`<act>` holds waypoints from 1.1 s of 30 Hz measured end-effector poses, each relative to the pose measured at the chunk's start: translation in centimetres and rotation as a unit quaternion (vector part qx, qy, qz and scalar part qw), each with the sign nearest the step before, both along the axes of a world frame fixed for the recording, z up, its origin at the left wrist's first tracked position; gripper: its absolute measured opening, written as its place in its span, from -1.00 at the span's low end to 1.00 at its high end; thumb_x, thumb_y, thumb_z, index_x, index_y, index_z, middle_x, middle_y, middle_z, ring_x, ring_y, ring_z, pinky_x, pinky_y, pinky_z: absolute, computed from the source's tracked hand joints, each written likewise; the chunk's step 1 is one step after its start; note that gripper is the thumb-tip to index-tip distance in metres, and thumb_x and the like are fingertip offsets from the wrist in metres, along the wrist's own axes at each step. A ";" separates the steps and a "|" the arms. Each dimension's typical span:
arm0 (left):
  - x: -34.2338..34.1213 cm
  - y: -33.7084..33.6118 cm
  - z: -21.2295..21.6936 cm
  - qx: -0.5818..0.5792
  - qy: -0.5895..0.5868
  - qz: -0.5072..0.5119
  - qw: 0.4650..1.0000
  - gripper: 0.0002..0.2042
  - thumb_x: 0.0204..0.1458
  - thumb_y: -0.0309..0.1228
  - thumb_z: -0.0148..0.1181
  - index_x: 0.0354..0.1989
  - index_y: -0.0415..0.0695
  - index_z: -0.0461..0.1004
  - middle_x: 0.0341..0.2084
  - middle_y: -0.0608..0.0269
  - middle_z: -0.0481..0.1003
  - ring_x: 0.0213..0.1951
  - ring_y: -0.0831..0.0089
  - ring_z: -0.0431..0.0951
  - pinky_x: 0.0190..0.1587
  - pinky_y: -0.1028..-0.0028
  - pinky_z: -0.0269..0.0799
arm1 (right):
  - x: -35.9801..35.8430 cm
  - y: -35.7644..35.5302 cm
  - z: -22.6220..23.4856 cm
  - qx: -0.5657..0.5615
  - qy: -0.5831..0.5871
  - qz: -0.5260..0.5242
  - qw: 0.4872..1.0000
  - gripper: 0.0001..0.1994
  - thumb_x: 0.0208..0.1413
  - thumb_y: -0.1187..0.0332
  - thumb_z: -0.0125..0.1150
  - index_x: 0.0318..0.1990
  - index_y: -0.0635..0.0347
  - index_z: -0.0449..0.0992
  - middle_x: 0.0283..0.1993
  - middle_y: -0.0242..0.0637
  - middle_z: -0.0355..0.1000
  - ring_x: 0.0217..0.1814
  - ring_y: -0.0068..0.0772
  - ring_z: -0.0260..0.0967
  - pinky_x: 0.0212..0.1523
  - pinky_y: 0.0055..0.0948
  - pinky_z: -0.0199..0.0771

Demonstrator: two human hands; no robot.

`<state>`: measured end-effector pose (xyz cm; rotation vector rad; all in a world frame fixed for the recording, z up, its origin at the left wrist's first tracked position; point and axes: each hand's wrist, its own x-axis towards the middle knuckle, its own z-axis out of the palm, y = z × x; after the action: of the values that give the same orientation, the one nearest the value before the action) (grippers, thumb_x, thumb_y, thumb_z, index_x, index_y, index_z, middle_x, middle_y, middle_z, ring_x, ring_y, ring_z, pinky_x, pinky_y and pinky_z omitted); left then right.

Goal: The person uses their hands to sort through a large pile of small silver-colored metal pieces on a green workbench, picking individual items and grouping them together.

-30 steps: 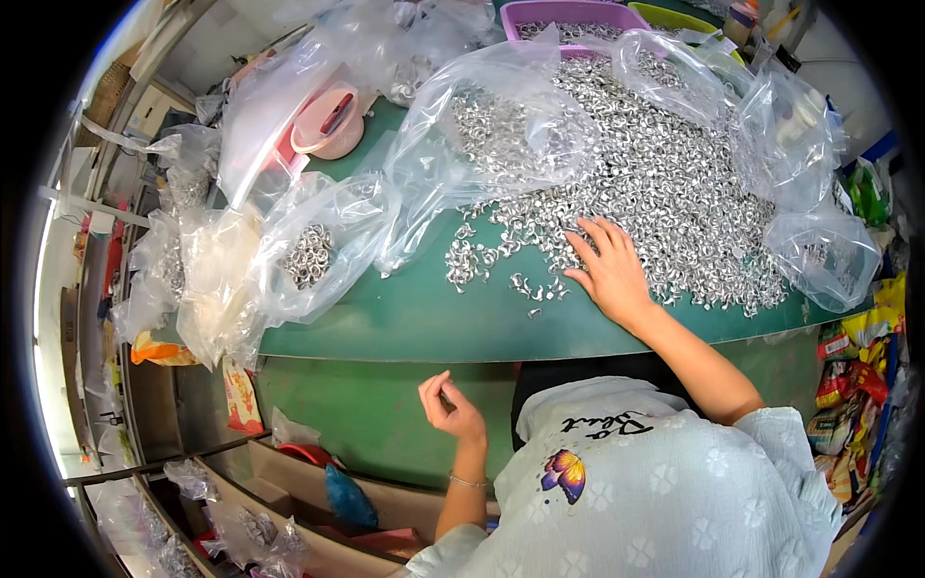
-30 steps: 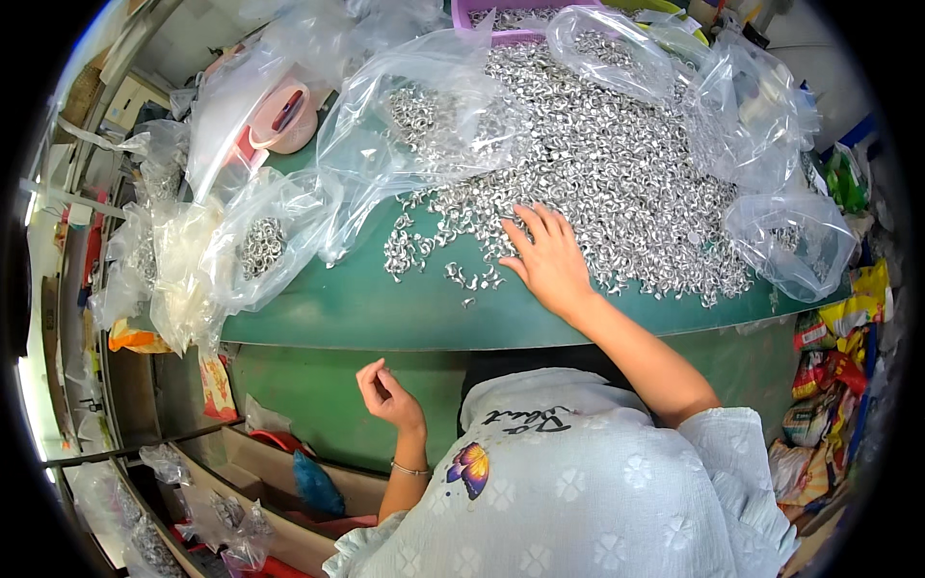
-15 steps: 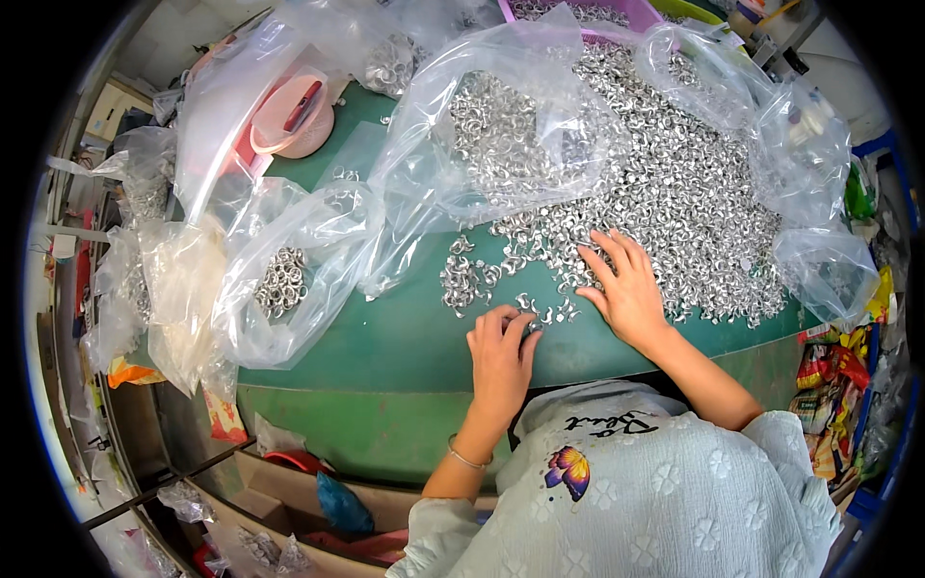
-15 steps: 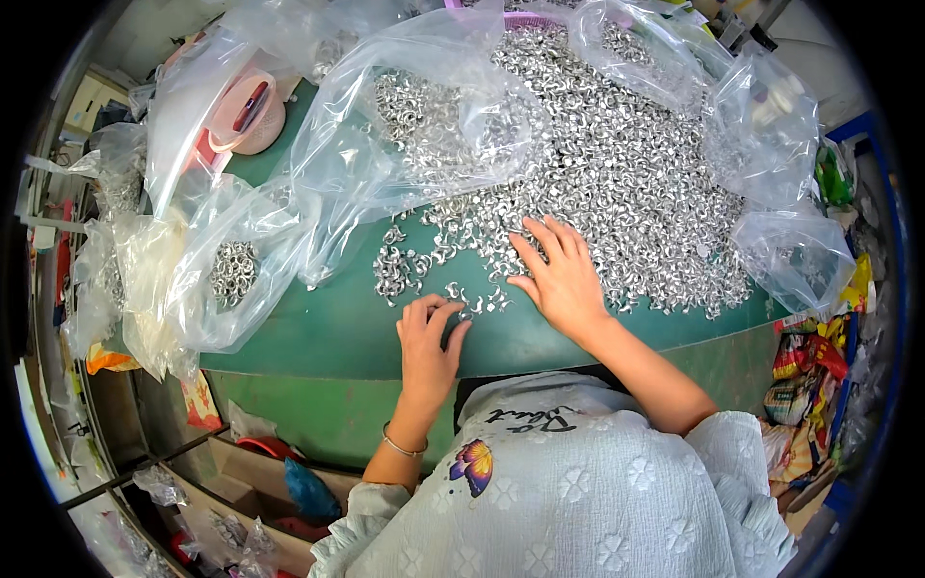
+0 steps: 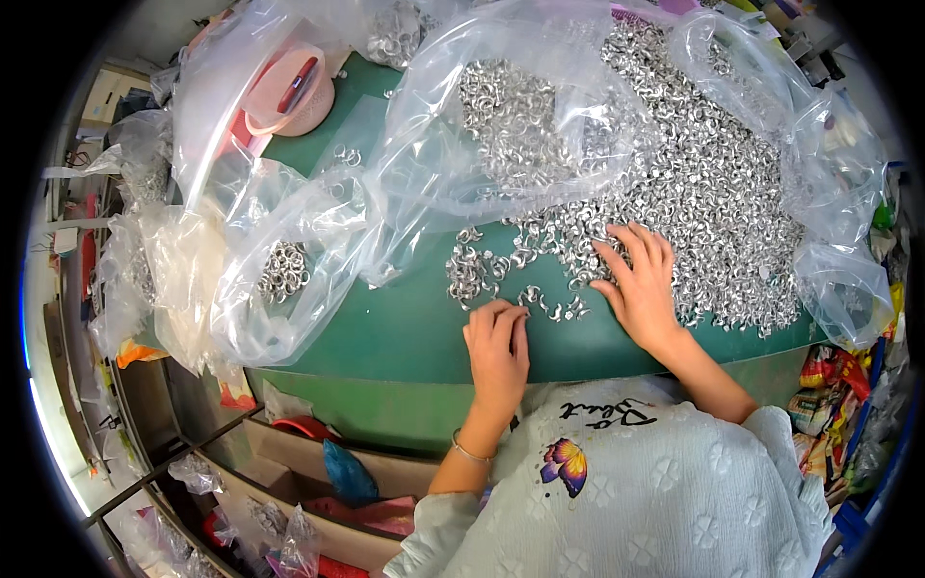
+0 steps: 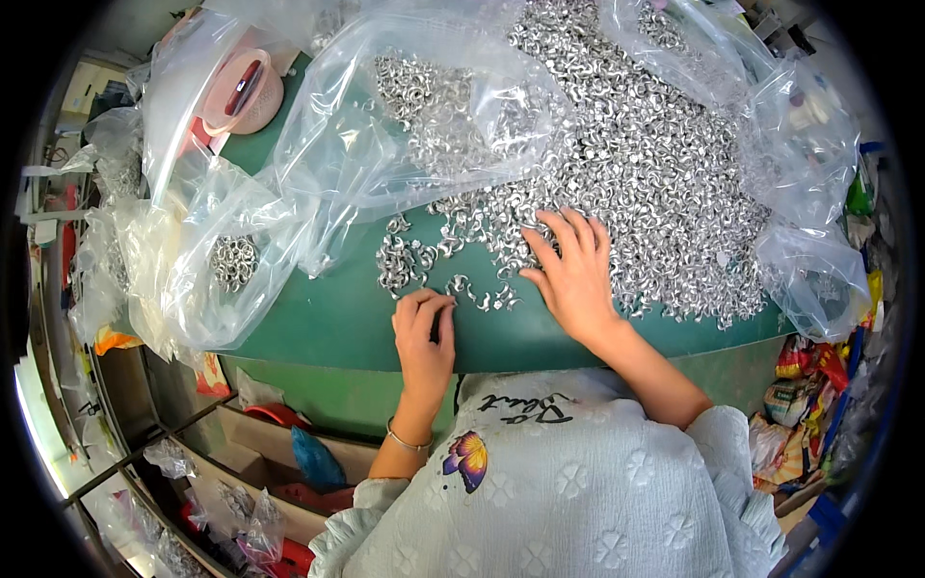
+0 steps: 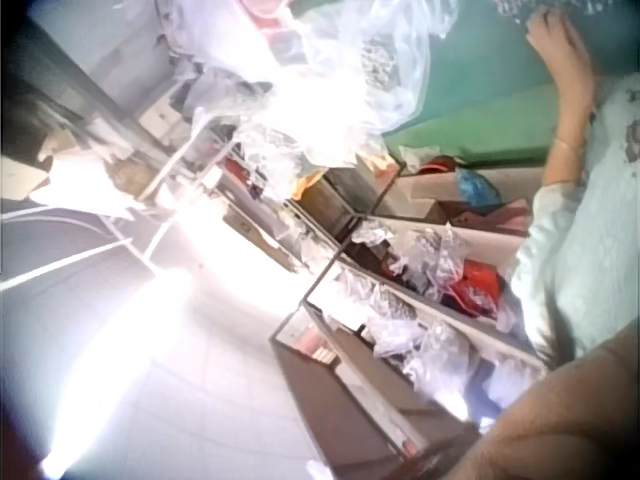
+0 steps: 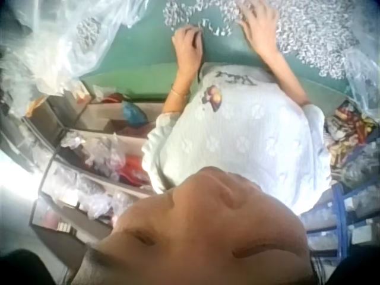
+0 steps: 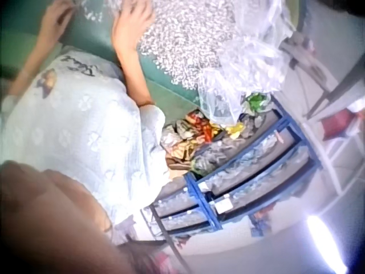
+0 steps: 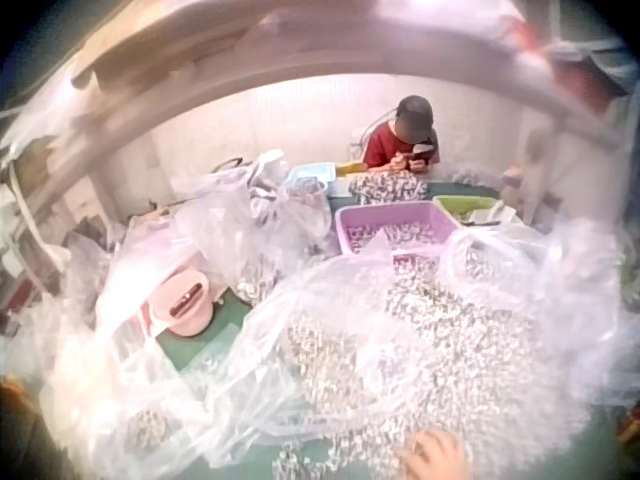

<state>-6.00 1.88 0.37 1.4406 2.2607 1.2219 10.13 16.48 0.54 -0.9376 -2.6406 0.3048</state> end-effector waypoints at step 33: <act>0.4 -2.0 0.3 -0.037 0.009 0.188 0.981 -0.87 0.01 -0.53 0.23 -0.25 -0.13 0.52 -0.25 0.23 0.45 -0.16 0.27 0.40 -0.08 0.34 0.16 | -2.8 -1.0 2.2 -0.031 0.081 0.115 0.990 -0.67 -0.09 0.46 0.27 -0.08 0.15 0.47 0.02 -0.26 0.31 0.13 -0.15 0.22 0.09 -0.17 0.13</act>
<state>-5.56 -0.13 0.71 1.0303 2.6435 1.2050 7.36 15.53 2.77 -0.5959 -2.6027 0.4982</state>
